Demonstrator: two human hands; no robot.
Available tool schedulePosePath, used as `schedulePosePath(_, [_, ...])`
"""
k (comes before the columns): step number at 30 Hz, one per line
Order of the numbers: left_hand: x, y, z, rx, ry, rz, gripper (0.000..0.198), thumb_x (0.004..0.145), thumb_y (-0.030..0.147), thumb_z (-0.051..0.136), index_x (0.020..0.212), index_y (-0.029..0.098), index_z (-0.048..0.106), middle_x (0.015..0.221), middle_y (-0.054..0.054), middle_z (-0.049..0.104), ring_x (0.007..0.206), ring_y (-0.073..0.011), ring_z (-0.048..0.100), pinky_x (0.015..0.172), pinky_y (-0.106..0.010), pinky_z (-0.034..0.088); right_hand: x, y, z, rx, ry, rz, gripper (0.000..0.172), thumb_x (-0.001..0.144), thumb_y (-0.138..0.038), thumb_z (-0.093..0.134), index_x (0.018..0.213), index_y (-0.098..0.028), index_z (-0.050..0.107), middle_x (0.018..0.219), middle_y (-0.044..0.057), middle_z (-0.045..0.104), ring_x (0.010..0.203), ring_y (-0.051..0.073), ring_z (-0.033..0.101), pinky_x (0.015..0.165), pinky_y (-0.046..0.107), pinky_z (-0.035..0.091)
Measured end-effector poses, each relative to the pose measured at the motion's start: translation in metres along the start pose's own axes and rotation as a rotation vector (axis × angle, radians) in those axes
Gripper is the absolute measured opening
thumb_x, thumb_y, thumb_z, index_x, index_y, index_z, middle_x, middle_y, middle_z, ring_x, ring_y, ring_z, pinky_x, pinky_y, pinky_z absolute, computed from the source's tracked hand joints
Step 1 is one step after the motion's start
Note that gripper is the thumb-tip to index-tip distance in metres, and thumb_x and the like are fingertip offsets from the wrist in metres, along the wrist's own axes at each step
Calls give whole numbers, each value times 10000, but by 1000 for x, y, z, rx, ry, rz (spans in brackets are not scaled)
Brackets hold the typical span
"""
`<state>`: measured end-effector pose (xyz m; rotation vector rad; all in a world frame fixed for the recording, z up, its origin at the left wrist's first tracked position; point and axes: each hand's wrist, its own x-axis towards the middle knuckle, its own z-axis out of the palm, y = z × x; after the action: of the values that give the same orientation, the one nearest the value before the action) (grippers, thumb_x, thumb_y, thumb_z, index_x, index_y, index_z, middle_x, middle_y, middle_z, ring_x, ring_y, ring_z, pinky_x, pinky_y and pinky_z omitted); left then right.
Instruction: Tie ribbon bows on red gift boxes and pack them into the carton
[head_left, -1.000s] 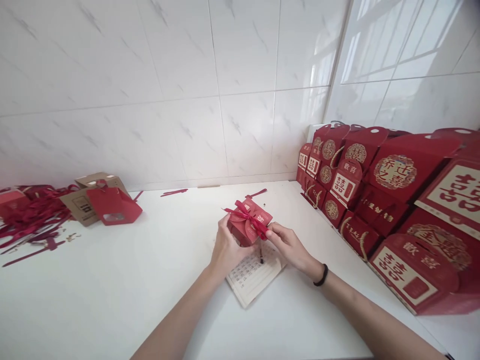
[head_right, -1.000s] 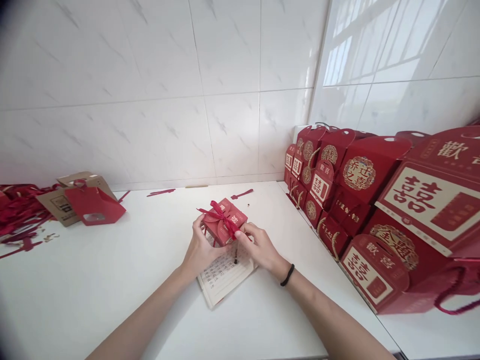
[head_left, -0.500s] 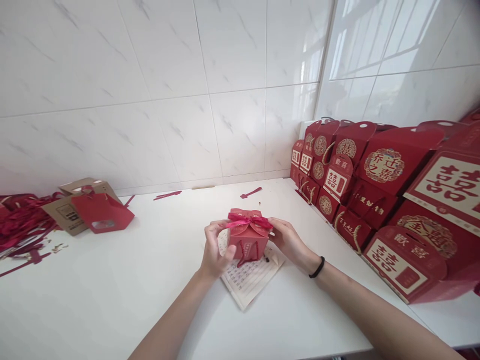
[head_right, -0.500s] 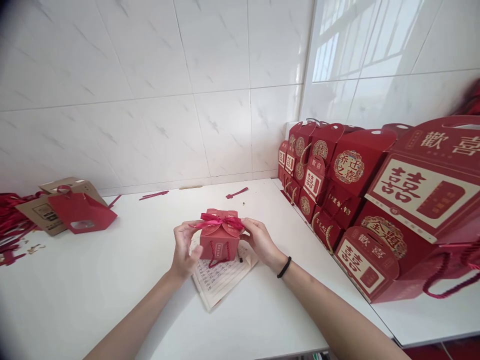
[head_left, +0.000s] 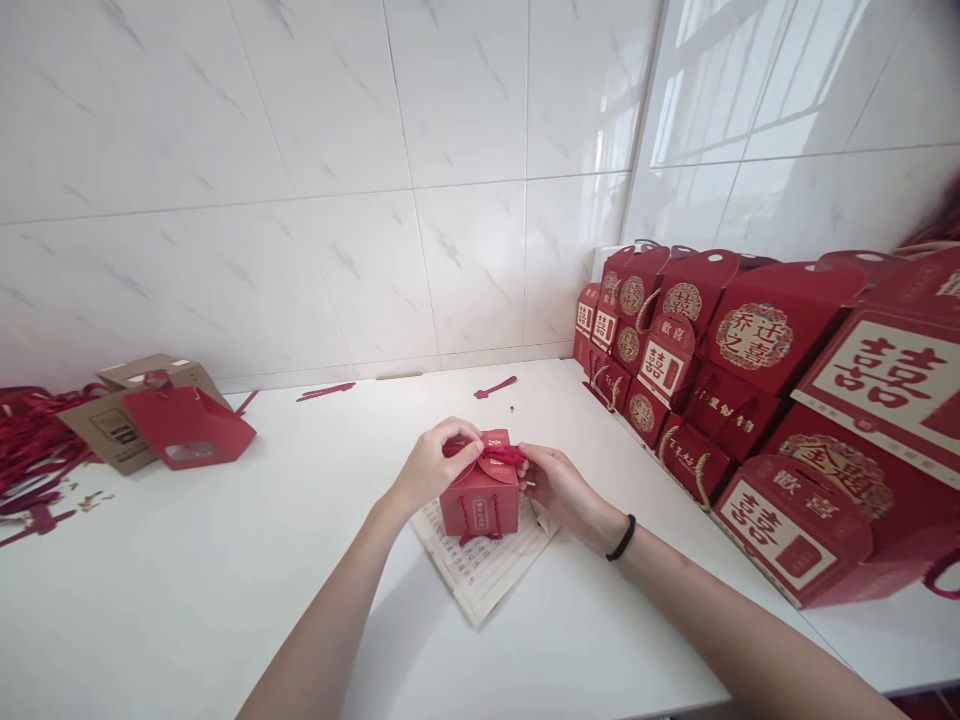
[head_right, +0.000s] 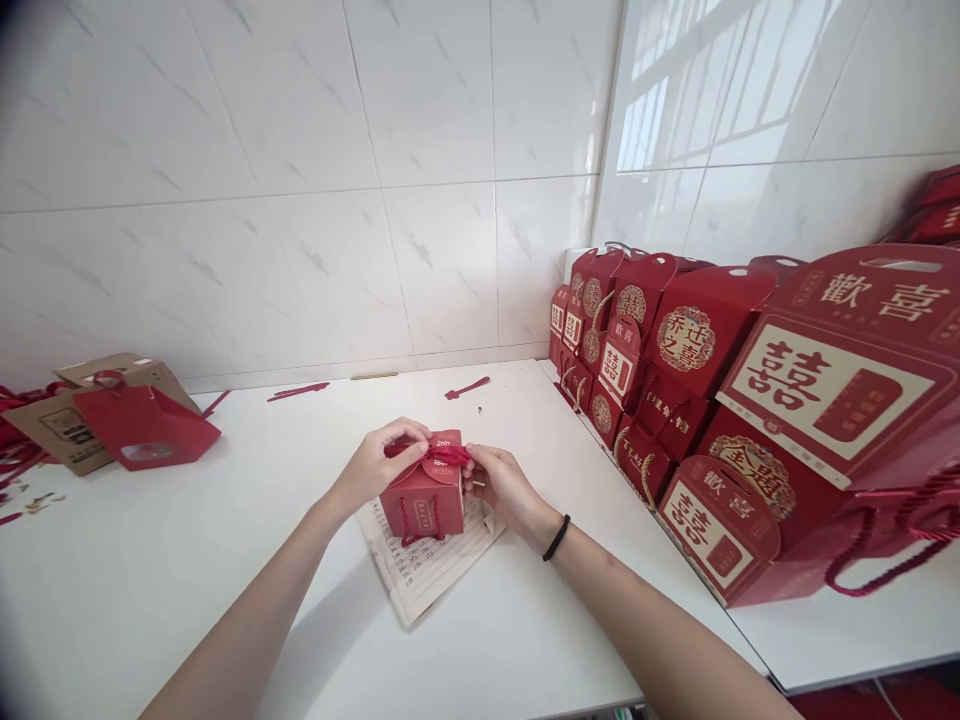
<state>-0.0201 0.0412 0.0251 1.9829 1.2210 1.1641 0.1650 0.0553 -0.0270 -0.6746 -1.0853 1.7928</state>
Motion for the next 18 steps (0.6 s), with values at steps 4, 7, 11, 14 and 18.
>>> schedulePosePath(4, [-11, -4, 7, -15, 41, -21, 151, 714, 338, 629, 700, 188, 621, 957, -70, 627, 919, -205, 608, 843, -352, 498, 2, 0, -2, -35, 38, -29, 424, 623, -515, 739, 599, -162, 505, 600, -16, 488, 543, 106, 421, 543, 238, 344])
schedulePosePath(7, [-14, 1, 7, 32, -15, -5, 114, 691, 312, 653, 712, 201, 637, 975, -67, 613, 953, -211, 589, 882, -372, 482, 1, -2, -2, -96, 76, -91, 459, 617, -575, 729, 627, -159, 535, 632, -8, 513, 578, 112, 433, 574, 244, 375])
schedulePosePath(11, [-16, 9, 10, 36, -55, 33, 110, 691, 309, 654, 726, 207, 641, 991, -72, 600, 982, -223, 573, 884, -389, 479, 0, -7, -3, -118, 136, -152, 477, 607, -601, 723, 660, -156, 560, 669, 4, 543, 645, 132, 483, 641, 265, 407])
schedulePosePath(14, [-16, 10, 13, 24, -44, 26, 110, 718, 309, 632, 774, 215, 643, 983, -64, 598, 964, -211, 578, 873, -373, 483, 0, -8, -6, -216, 175, -89, 487, 602, -609, 716, 668, -152, 563, 672, 6, 542, 639, 134, 491, 614, 263, 397])
schedulePosePath(18, [-16, 6, 13, 32, 2, -3, 122, 729, 317, 619, 783, 209, 643, 965, -64, 601, 948, -210, 582, 903, -382, 464, 1, -10, -12, -333, 285, -79, 510, 609, -636, 686, 572, -169, 485, 552, -31, 452, 499, 97, 410, 514, 247, 330])
